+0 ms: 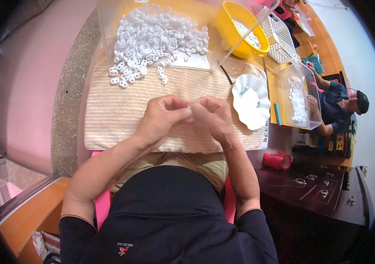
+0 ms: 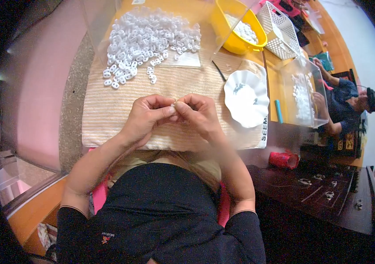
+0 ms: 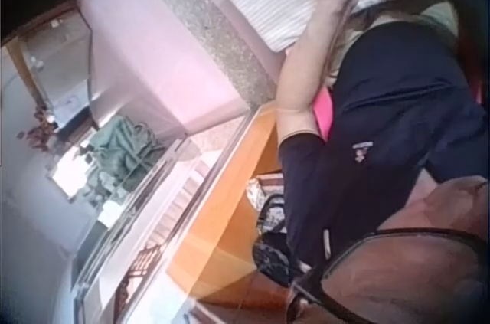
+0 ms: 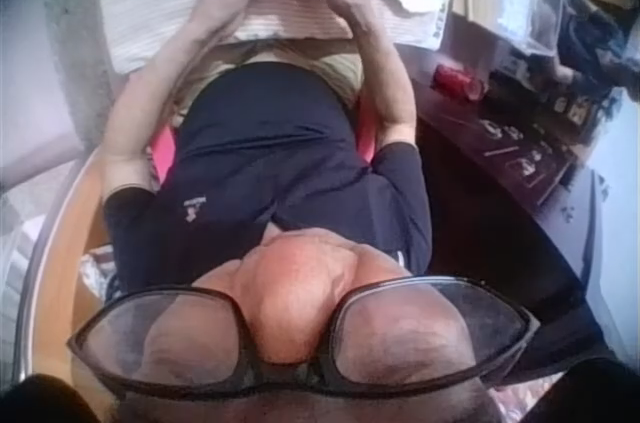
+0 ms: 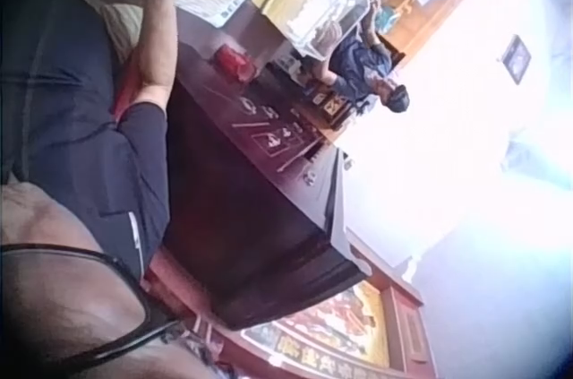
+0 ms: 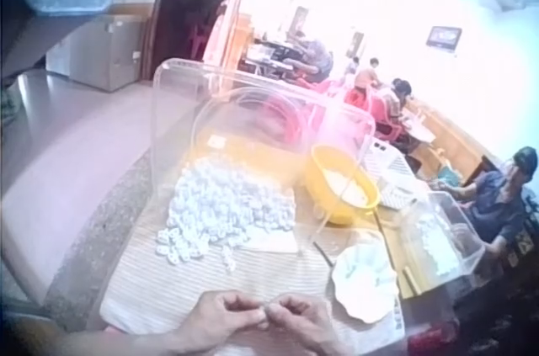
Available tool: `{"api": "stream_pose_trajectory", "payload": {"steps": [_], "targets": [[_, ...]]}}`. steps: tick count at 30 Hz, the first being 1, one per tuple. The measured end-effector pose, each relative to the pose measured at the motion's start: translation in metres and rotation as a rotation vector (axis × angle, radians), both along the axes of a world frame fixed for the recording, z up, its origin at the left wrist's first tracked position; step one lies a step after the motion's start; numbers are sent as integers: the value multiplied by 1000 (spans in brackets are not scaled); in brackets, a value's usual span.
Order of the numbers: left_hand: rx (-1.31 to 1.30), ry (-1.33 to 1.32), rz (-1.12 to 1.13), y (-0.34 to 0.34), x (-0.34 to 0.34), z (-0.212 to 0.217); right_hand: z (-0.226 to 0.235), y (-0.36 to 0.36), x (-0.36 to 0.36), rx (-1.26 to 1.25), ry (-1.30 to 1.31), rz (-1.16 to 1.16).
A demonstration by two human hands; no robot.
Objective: The person sorts small white plastic components by hand, transferring them from a plastic bin into a smaller white dish.
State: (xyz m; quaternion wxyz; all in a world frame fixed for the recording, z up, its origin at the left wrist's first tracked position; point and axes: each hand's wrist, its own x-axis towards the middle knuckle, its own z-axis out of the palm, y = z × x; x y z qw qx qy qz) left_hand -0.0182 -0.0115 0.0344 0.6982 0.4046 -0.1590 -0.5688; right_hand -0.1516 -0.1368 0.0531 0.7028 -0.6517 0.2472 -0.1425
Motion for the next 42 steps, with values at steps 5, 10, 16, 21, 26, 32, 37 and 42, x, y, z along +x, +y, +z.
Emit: {"api": "stream_pose_trajectory", "payload": {"steps": [5, 10, 16, 21, 26, 32, 37, 42], "targets": [[11, 118, 11, -1, 3, 2, 10, -8, 2, 48, 17, 27], [27, 203, 56, -2, 10, 2, 17, -36, 9, 33, 1, 26], [35, 207, 49, -2, 12, 4, 14, -62, 39, -193, 134, -32], [44, 220, 68, -1, 14, 4, 5, -68, 74, -501, 134, 46], [61, 257, 102, -2, 15, 4, -9, -80, 101, -800, 125, 77], [73, 272, 107, -1, 17, 8, -5, -82, 122, -1102, 151, 95], [92, 260, 113, -1, 17, 11, -5, -80, 127, -1134, 193, 108], [84, 262, 106, -1, 17, 11, -8, -81, 126, -1068, 167, 64]]}}
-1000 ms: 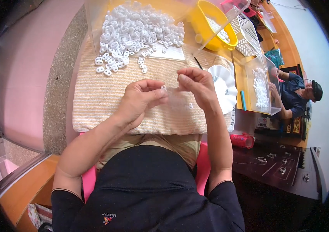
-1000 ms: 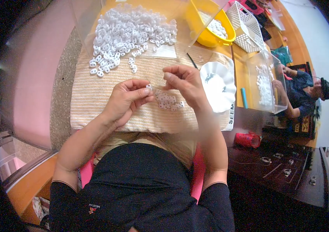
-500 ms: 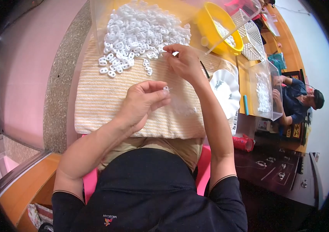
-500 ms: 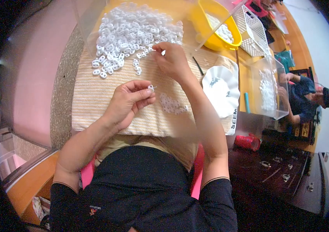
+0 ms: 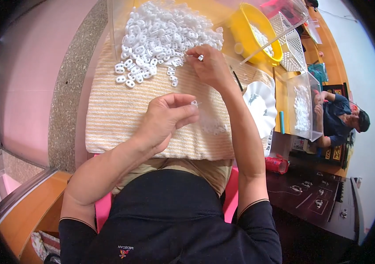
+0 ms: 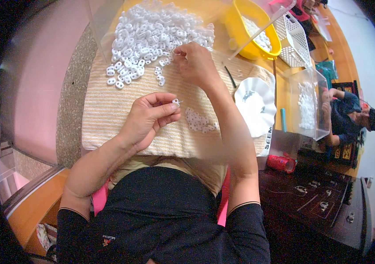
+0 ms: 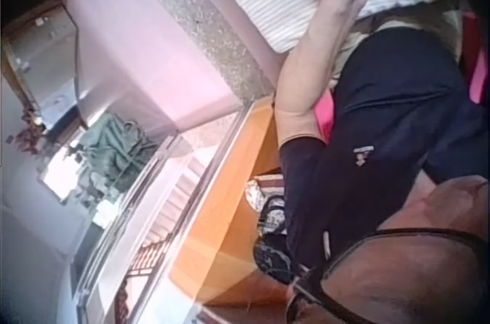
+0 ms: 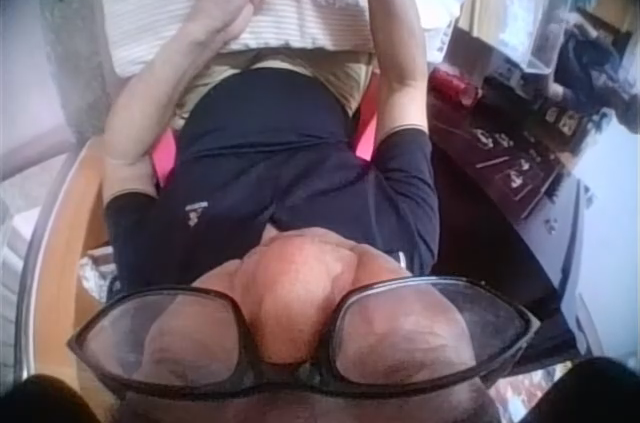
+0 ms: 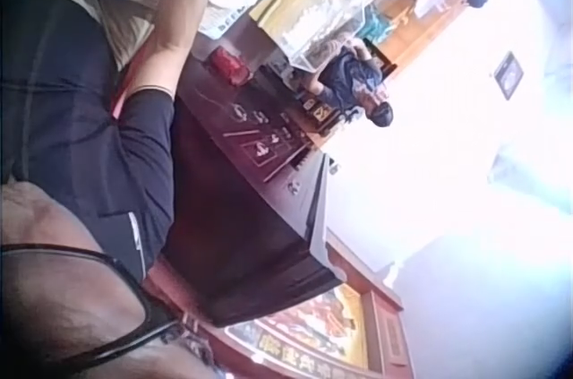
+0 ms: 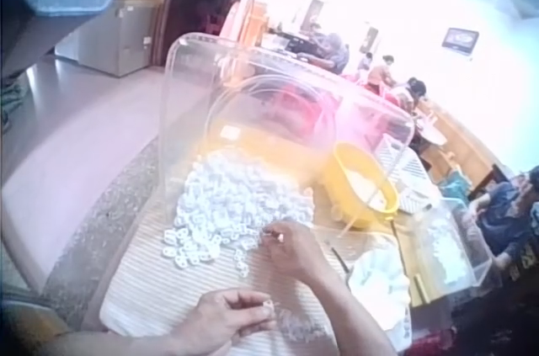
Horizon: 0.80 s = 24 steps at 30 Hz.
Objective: The person sorts small white plastic components by hand, transferring them from a plastic bin into a smaller white dish.
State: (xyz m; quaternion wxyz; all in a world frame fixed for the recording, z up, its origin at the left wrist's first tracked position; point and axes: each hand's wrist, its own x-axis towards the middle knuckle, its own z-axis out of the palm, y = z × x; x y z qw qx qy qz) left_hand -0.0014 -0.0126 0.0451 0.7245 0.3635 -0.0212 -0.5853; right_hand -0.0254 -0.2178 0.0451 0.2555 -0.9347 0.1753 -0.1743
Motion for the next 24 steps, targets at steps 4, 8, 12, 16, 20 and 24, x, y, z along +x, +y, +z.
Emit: {"api": "stream_pose_trajectory", "payload": {"steps": [4, 8, 12, 16, 20, 24], "targets": [[-7, -3, -2, 0, 0, -1, 4, -1, -3, -78, 56, 11], [-1, -4, -6, 0, -1, -1, 4, -2, -8, -128, 54, 32], [-5, -8, -7, 1, -1, -2, 9, 4, -10, -62, 92, -19], [-5, -17, -10, 0, -1, -1, 17, 8, -12, -8, 138, -91], [-12, -30, -14, 1, -1, -2, 19, 6, -16, -55, 196, -55], [-16, -28, -5, 1, -1, -3, 21, 9, -17, -57, 230, -34]]}}
